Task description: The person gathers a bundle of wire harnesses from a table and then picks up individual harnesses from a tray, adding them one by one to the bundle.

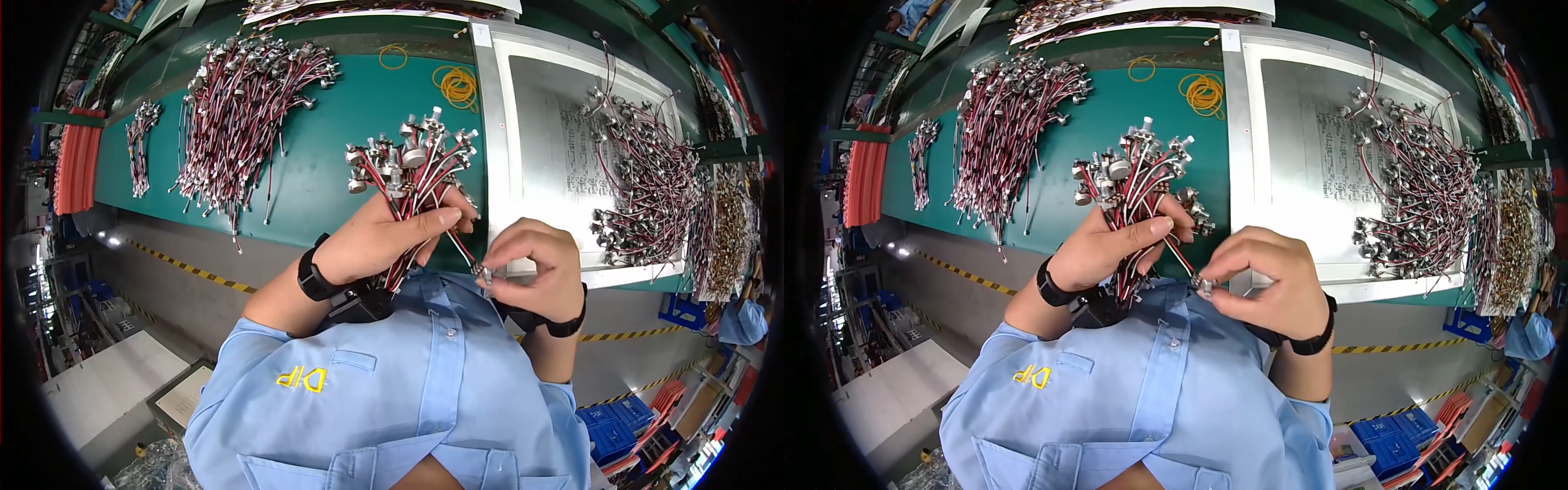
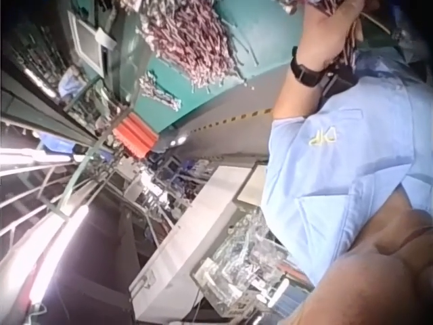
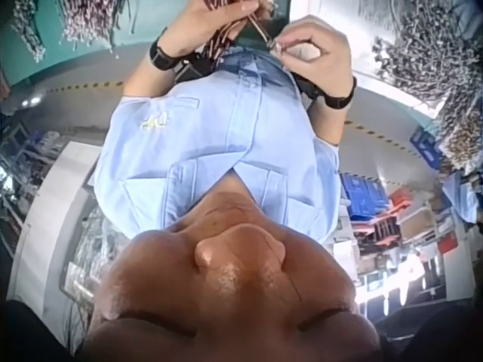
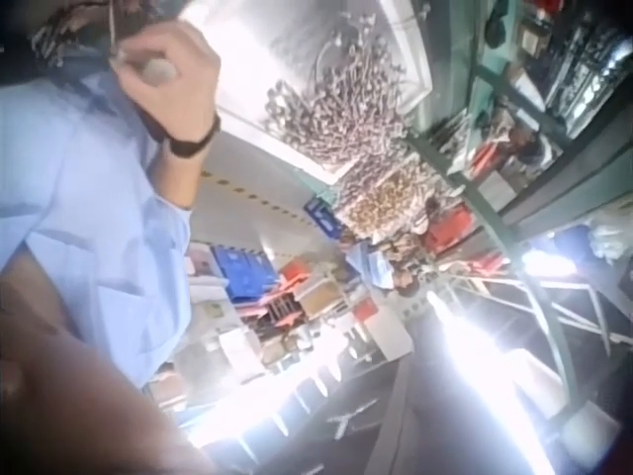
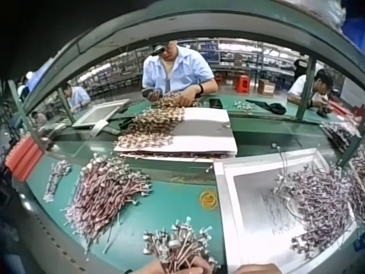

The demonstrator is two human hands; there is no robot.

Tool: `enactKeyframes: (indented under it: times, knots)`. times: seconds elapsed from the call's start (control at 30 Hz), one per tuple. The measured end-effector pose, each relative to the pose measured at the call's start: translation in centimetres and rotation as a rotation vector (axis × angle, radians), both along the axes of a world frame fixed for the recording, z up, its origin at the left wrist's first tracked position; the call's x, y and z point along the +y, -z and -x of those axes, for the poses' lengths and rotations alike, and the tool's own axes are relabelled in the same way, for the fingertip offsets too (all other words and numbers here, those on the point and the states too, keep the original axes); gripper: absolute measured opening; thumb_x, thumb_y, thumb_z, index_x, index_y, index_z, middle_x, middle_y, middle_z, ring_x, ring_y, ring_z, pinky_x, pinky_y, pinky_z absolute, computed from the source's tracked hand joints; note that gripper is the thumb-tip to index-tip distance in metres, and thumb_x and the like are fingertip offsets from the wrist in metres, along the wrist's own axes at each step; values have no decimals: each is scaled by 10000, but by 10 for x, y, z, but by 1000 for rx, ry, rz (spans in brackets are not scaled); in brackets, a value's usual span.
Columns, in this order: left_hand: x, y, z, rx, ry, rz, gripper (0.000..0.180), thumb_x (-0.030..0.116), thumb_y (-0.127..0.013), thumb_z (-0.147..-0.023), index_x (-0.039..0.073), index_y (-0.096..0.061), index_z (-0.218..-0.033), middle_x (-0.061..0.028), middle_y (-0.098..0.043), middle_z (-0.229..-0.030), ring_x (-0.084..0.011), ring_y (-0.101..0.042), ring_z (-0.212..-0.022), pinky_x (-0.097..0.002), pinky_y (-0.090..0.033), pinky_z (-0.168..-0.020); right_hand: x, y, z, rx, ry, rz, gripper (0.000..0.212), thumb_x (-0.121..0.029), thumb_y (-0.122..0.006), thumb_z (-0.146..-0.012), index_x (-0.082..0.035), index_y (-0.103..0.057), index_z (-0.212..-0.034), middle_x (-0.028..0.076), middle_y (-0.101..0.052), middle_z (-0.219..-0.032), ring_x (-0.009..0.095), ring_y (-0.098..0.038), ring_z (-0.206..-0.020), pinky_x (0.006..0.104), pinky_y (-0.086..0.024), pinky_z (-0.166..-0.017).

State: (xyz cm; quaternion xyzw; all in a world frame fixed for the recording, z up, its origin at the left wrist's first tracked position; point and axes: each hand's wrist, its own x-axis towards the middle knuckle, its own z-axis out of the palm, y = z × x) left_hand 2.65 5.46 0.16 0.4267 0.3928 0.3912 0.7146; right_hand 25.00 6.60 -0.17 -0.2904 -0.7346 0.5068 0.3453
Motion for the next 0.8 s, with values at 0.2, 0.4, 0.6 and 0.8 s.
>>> enactKeyframes:
  times: [0.2, 0.4, 0.6, 0.8]
  knots:
    - [1, -3, 5, -92, 175, 104, 191, 177, -552, -922, 16, -582, -1020, -37, -637, -818, -44, -468, -505, -189, -372, -444, 3, -32, -9, -147, -47, 183, 229, 19, -748, -631, -9, -657, -840, 72, -632, -792, 145, -605, -710, 246, -471, -635]
    - [-2, 0, 4, -43, 216, 59, 195, 174, -548, -921, 14, -580, -1028, -55, -655, -841, -45, -480, -512, -190, -383, -444, 19, -34, 39, -223, 184, 101, 214, -10, -726, -691, 0, -636, -885, 70, -612, -811, 134, -602, -714, 238, -468, -602]
    - [-3, -4, 4, 0, 164, 86, 190, 163, -528, -926, 14, -574, -1035, -64, -651, -832, -51, -493, -514, -187, -385, -444, 20, -17, 62, 210, 246, 521, 387, -47, -687, -789, 18, -505, -1125, 65, -588, -802, 125, -608, -709, 241, -483, -557]
    - [-1, -8, 5, -82, 153, 226, 172, 168, -519, -932, 16, -561, -999, -70, -632, -810, -51, -477, -499, -185, -370, -439, 17, -6, 51, 347, 205, 619, 450, -46, -652, -821, 14, -429, -1206, 55, -589, -823, 101, -596, -712, 228, -489, -600]
